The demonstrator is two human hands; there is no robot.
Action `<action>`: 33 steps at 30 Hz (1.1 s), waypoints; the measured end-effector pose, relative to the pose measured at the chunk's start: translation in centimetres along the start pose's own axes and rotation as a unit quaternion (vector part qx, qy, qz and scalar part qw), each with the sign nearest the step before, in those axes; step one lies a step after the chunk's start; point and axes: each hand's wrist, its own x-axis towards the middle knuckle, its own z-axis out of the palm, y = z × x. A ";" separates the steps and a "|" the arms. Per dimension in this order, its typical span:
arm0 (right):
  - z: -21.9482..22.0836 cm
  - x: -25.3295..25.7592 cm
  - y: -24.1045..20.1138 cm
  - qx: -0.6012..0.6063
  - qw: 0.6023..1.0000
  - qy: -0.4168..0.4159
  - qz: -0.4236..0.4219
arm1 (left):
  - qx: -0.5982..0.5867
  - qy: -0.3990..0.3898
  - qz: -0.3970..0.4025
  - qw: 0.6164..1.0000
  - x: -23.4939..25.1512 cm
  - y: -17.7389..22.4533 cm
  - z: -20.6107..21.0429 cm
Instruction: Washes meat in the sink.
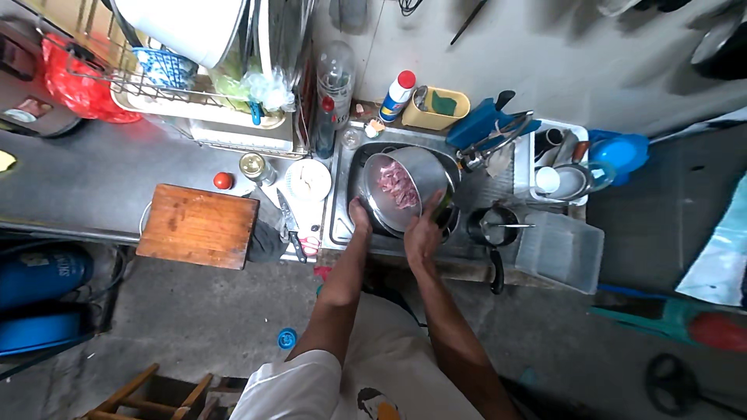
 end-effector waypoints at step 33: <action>-0.6 -1.8 -1.7 -0.060 0.996 0.024 -0.067 | 0.359 -0.168 0.472 0.787 -3.6 1.0 5.8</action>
